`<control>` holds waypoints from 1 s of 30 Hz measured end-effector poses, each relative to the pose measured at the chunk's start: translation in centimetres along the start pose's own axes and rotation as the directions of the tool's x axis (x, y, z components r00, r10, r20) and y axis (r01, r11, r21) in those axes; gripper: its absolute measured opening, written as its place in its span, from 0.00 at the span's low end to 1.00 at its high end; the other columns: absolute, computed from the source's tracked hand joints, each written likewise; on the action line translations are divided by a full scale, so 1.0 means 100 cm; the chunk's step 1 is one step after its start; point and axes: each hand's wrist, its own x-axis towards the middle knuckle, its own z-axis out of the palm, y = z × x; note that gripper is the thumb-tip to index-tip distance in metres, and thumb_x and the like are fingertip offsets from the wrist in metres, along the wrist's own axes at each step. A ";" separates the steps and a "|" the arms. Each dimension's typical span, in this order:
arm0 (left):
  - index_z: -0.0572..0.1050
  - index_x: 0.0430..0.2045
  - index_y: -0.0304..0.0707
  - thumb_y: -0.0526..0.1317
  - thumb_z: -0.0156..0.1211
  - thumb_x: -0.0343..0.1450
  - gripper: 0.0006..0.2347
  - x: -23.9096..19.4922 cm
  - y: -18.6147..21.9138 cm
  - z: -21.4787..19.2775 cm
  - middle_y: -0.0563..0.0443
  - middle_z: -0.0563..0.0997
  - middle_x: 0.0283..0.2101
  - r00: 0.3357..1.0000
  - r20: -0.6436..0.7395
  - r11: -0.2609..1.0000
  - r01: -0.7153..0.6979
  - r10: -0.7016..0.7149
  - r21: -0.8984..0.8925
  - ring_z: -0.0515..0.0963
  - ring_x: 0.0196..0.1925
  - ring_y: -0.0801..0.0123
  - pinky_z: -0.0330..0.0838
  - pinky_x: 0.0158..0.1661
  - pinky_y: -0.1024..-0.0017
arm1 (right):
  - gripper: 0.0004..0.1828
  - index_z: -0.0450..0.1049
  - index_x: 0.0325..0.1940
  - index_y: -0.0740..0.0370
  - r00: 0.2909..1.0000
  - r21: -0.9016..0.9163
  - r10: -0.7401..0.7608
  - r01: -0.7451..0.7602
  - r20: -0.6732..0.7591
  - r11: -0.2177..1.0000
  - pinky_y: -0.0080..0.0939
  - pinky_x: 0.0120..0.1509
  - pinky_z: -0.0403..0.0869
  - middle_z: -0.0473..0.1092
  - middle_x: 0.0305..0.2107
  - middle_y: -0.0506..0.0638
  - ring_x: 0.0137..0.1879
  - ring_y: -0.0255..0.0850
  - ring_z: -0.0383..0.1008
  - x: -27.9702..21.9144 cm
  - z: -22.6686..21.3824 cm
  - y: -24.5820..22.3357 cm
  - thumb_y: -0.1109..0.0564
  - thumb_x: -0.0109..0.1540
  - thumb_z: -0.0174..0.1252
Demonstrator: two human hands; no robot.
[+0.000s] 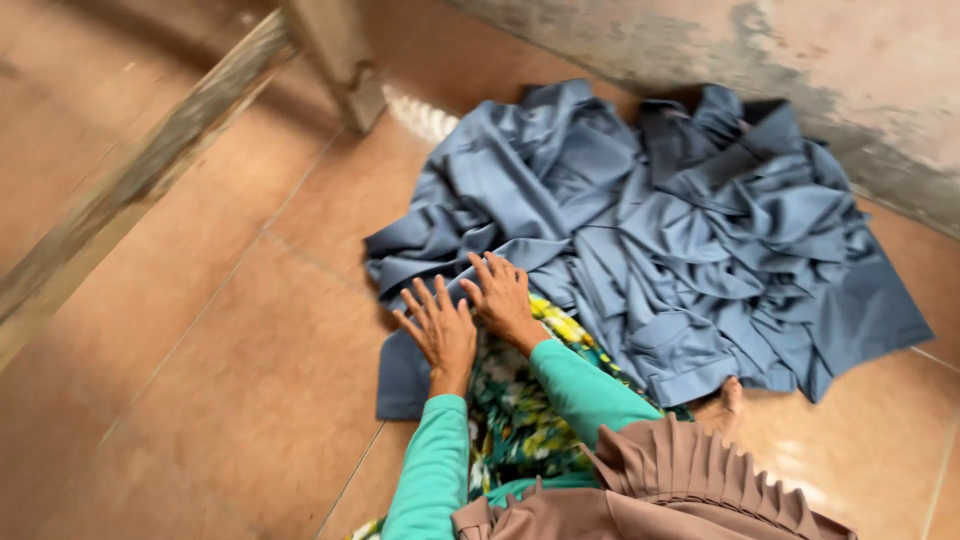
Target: The person sits on a tiled floor and folds several pairs of grey trousers by hand. They smooth the fabric, fold the legs together, and fold the trousers into neat rectangles, stacking them on the floor.
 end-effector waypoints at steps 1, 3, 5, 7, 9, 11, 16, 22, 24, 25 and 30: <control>0.65 0.66 0.43 0.49 0.55 0.72 0.26 0.006 0.026 0.001 0.32 0.65 0.69 0.999 0.007 0.999 -0.037 0.037 -0.004 0.57 0.74 0.37 0.44 0.68 0.35 | 0.30 0.65 0.70 0.43 0.999 -0.007 0.035 -0.035 -0.012 0.999 0.56 0.61 0.66 0.69 0.58 0.54 0.64 0.51 0.70 0.000 -0.004 0.025 0.31 0.69 0.45; 0.67 0.64 0.41 0.47 0.59 0.69 0.26 0.018 0.078 0.005 0.32 0.67 0.68 0.979 -0.024 0.980 -0.201 0.200 -0.017 0.60 0.73 0.37 0.46 0.67 0.34 | 0.29 0.65 0.70 0.41 0.982 -0.026 0.127 -0.132 -0.141 0.991 0.52 0.58 0.67 0.70 0.56 0.51 0.62 0.47 0.72 0.001 -0.011 0.077 0.30 0.69 0.45; 0.67 0.63 0.42 0.48 0.58 0.69 0.26 0.026 0.129 0.017 0.32 0.67 0.67 0.953 -0.026 0.953 -0.302 0.301 -0.034 0.61 0.72 0.38 0.46 0.67 0.35 | 0.28 0.67 0.69 0.41 0.956 -0.069 0.179 -0.200 -0.232 0.977 0.51 0.59 0.66 0.70 0.56 0.51 0.63 0.46 0.71 0.001 -0.029 0.126 0.32 0.69 0.48; 0.68 0.63 0.43 0.48 0.58 0.69 0.26 0.028 0.175 0.021 0.33 0.68 0.67 0.920 -0.030 0.919 -0.392 0.391 -0.048 0.61 0.72 0.39 0.47 0.67 0.35 | 0.26 0.68 0.68 0.41 0.923 -0.107 0.217 -0.262 -0.318 0.959 0.50 0.60 0.65 0.71 0.56 0.50 0.64 0.45 0.71 0.001 -0.057 0.173 0.34 0.69 0.50; 0.66 0.64 0.42 0.48 0.58 0.69 0.27 0.027 0.214 0.016 0.33 0.67 0.67 0.884 -0.013 0.876 -0.466 0.468 -0.127 0.62 0.72 0.39 0.47 0.67 0.34 | 0.26 0.69 0.67 0.38 0.875 -0.259 0.238 -0.367 -0.421 0.893 0.56 0.63 0.62 0.68 0.60 0.49 0.67 0.45 0.67 0.001 -0.094 0.217 0.33 0.67 0.51; 0.65 0.65 0.43 0.49 0.57 0.70 0.27 0.023 0.238 0.022 0.33 0.66 0.68 0.860 0.026 0.850 -0.499 0.510 -0.170 0.61 0.72 0.40 0.48 0.67 0.35 | 0.28 0.68 0.68 0.41 0.857 -0.319 0.270 -0.429 -0.438 0.845 0.60 0.65 0.59 0.65 0.63 0.53 0.70 0.50 0.63 0.004 -0.123 0.265 0.34 0.65 0.55; 0.60 0.69 0.43 0.47 0.53 0.74 0.26 0.022 0.266 0.045 0.33 0.65 0.68 0.819 0.179 0.797 -0.440 0.545 -0.413 0.64 0.70 0.40 0.57 0.64 0.38 | 0.31 0.66 0.69 0.37 0.792 -0.269 0.528 -0.605 -0.307 0.750 0.66 0.64 0.58 0.63 0.64 0.51 0.67 0.52 0.61 -0.003 -0.106 0.372 0.43 0.62 0.61; 0.64 0.65 0.29 0.38 0.50 0.77 0.21 0.051 0.286 0.021 0.22 0.69 0.62 0.831 0.180 0.548 -0.170 0.527 -0.819 0.69 0.65 0.32 0.64 0.62 0.46 | 0.08 0.75 0.47 0.33 0.840 -0.142 0.479 -0.523 -0.255 0.841 0.47 0.43 0.75 0.68 0.37 0.38 0.46 0.42 0.73 -0.012 -0.088 0.337 0.44 0.65 0.52; 0.56 0.71 0.37 0.42 0.56 0.76 0.28 0.059 0.289 0.012 0.20 0.54 0.71 0.883 0.192 0.488 -0.047 0.429 -0.872 0.73 0.59 0.29 0.78 0.51 0.56 | 0.07 0.76 0.45 0.40 0.889 0.101 0.413 -0.400 -0.199 0.911 0.43 0.47 0.75 0.68 0.34 0.42 0.43 0.44 0.73 -0.026 -0.102 0.288 0.50 0.63 0.57; 0.56 0.71 0.37 0.42 0.56 0.76 0.28 0.063 0.286 0.005 0.20 0.54 0.71 0.883 0.199 0.492 -0.041 0.425 -0.869 0.73 0.59 0.29 0.78 0.51 0.56 | 0.07 0.76 0.45 0.40 0.890 0.103 0.414 -0.401 -0.192 0.910 0.43 0.47 0.75 0.68 0.34 0.42 0.43 0.44 0.73 -0.040 -0.096 0.271 0.50 0.63 0.57; 0.68 0.64 0.52 0.44 0.71 0.64 0.30 0.066 0.207 0.072 0.44 0.78 0.59 0.743 0.544 0.826 -0.020 0.390 -0.564 0.78 0.60 0.48 0.73 0.57 0.50 | 0.10 0.76 0.47 0.41 0.946 0.257 0.256 -0.302 0.197 0.918 0.44 0.48 0.76 0.69 0.36 0.42 0.46 0.44 0.75 -0.096 -0.099 0.189 0.43 0.63 0.59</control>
